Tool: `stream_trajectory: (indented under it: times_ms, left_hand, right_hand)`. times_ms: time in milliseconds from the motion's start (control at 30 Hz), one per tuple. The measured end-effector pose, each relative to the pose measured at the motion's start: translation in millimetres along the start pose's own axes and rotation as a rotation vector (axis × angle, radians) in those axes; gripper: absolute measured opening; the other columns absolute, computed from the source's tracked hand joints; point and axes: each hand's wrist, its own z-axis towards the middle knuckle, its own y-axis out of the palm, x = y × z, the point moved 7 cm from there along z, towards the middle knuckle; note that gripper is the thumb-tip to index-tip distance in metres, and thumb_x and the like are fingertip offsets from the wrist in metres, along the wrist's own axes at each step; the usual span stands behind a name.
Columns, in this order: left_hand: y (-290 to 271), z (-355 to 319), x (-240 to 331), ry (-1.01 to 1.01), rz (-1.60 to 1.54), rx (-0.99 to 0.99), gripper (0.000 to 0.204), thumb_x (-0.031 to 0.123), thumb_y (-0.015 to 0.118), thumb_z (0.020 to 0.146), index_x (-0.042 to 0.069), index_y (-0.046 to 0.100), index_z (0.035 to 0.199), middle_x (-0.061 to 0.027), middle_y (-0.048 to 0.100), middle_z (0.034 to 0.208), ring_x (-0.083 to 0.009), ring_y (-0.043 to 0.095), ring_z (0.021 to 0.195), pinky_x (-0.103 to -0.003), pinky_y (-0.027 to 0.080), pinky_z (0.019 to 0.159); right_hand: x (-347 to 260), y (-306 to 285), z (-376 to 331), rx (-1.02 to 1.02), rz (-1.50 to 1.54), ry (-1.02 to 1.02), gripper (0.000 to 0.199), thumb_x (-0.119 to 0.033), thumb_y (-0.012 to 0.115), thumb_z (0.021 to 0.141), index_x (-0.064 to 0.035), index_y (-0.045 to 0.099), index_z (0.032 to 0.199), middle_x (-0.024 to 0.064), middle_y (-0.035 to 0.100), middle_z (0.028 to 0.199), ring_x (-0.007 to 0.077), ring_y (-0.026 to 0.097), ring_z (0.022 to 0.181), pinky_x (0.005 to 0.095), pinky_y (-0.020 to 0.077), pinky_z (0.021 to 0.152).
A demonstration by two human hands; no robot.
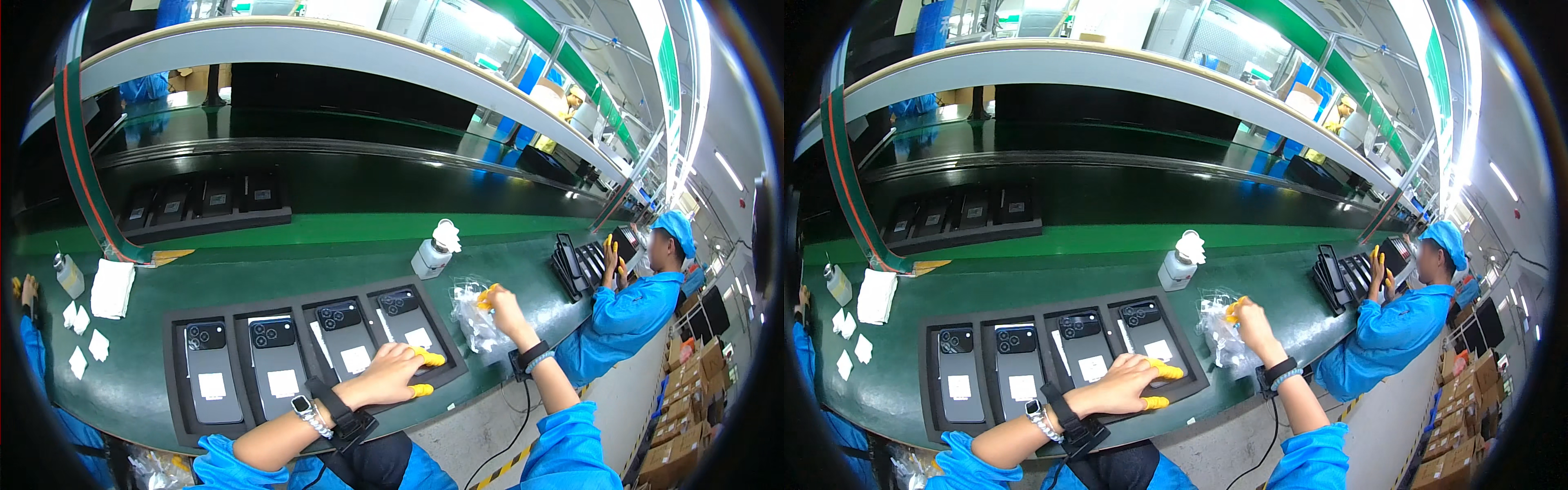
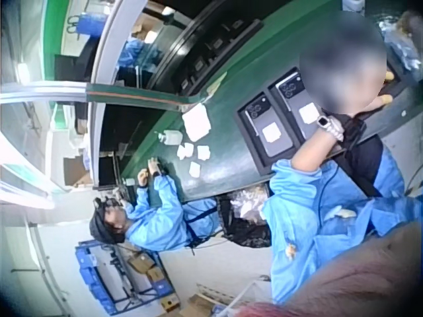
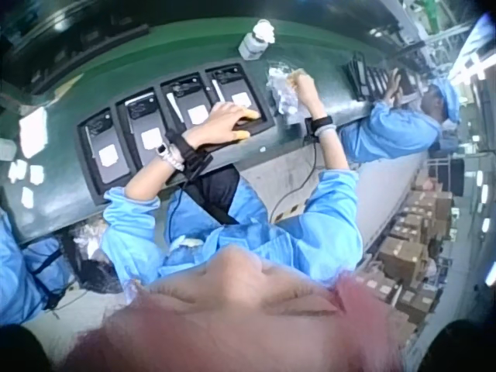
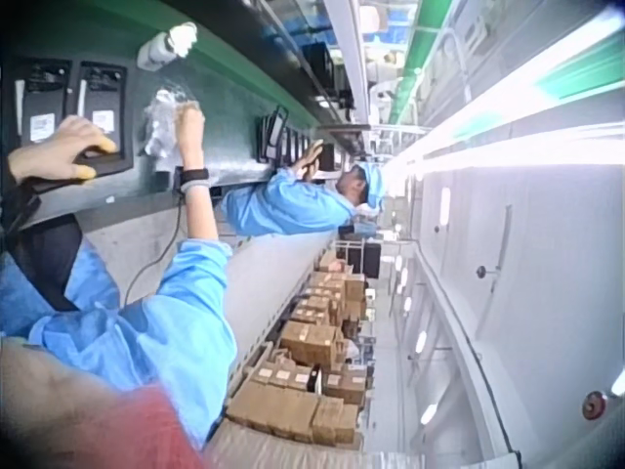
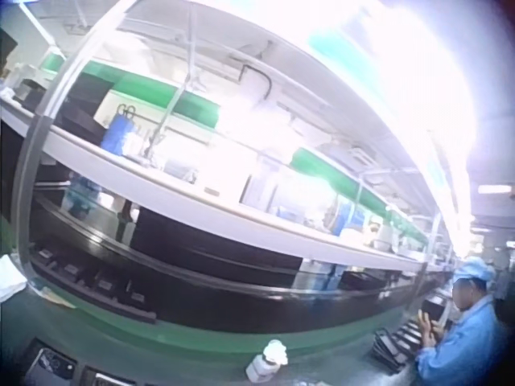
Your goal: Cleaning and inspecting mobile phone screens on an assembly line.
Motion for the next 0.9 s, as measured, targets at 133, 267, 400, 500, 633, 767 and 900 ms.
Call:
stream_trajectory:
  times_ms: [133, 267, 400, 500, 633, 767, 900]
  left_hand:
    - [4.7, 0.3, -2.6, 0.043, -0.017, 0.034, 0.048, 0.037, 0.064, 0.08, 0.0, 0.056, 0.109, -0.014, 0.055, 0.098, -0.0292, 0.047, 0.104, -0.04, 0.03, 0.095]
    - [5.5, 1.1, -1.7, 0.045, 0.004, 0.037, 0.05, 0.037, 0.064, 0.081, 0.002, 0.055, 0.116, -0.0147, 0.054, 0.102, -0.0292, 0.046, 0.106, -0.04, 0.029, 0.097]
    - [-0.4, -3.0, 3.1, 0.002, -0.021, -0.001, 0.053, 0.037, 0.064, 0.083, 0.004, 0.053, 0.123, -0.0155, 0.053, 0.111, -0.0295, 0.045, 0.112, -0.041, 0.027, 0.101]
    - [-0.8, 0.4, 4.5, 0.01, -0.036, -0.003, 0.052, 0.037, 0.063, 0.083, 0.006, 0.052, 0.124, -0.0149, 0.053, 0.115, -0.0295, 0.044, 0.114, -0.041, 0.026, 0.102]
    - [0.5, 0.6, 0.3, 0.016, -0.035, 0.005, 0.052, 0.037, 0.063, 0.083, 0.007, 0.052, 0.125, -0.0141, 0.053, 0.116, -0.0291, 0.044, 0.113, -0.04, 0.026, 0.101]
    - [0.6, 0.0, -0.9, -0.011, -0.022, -0.035, 0.052, 0.037, 0.063, 0.083, 0.01, 0.051, 0.127, -0.013, 0.053, 0.116, -0.0283, 0.044, 0.113, -0.04, 0.026, 0.101]
    - [-0.5, 0.7, 1.2, -0.033, -0.034, -0.057, 0.053, 0.038, 0.065, 0.084, 0.016, 0.051, 0.13, -0.0082, 0.054, 0.123, -0.026, 0.045, 0.116, -0.039, 0.023, 0.103]
  right_hand:
    - [3.0, 8.2, -9.4, -0.122, 0.061, -0.002, 0.019, 0.006, 0.055, 0.067, 0.0052, 0.062, 0.084, 0.0245, 0.059, 0.089, 0.0403, 0.06, 0.085, 0.0447, 0.0494, 0.074]
    - [15.0, 8.5, -10.7, -0.235, 0.172, -0.025, 0.022, 0.001, 0.059, 0.067, 0.0054, 0.063, 0.088, 0.0208, 0.06, 0.088, 0.0374, 0.059, 0.084, 0.0387, 0.0488, 0.075]
    - [6.8, -4.4, -9.7, -0.445, 0.263, 0.147, 0.026, -0.011, 0.065, 0.067, 0.0046, 0.063, 0.088, 0.0191, 0.061, 0.091, 0.0326, 0.06, 0.089, 0.036, 0.0481, 0.079]
    - [7.9, -13.0, -16.6, -0.511, 0.269, 0.148, 0.036, -0.024, 0.067, 0.07, 0.004, 0.063, 0.092, 0.0187, 0.062, 0.097, 0.0291, 0.06, 0.092, 0.0343, 0.0471, 0.081]
    - [2.2, -22.9, -21.2, -0.478, 0.424, 0.222, 0.041, -0.027, 0.058, 0.08, 0.0045, 0.06, 0.106, 0.0204, 0.062, 0.103, 0.0294, 0.06, 0.095, 0.0354, 0.0466, 0.083]
    - [5.7, -19.6, -25.7, -0.239, 0.6, 0.282, 0.038, -0.024, 0.045, 0.09, 0.0039, 0.057, 0.112, 0.0206, 0.063, 0.103, 0.0329, 0.06, 0.097, 0.0378, 0.0456, 0.087]
    - [-7.8, -8.8, -21.8, -0.202, 0.261, 0.133, 0.036, -0.026, 0.042, 0.09, 0.0022, 0.061, 0.104, 0.0208, 0.057, 0.105, 0.0374, 0.055, 0.099, 0.044, 0.0434, 0.089]
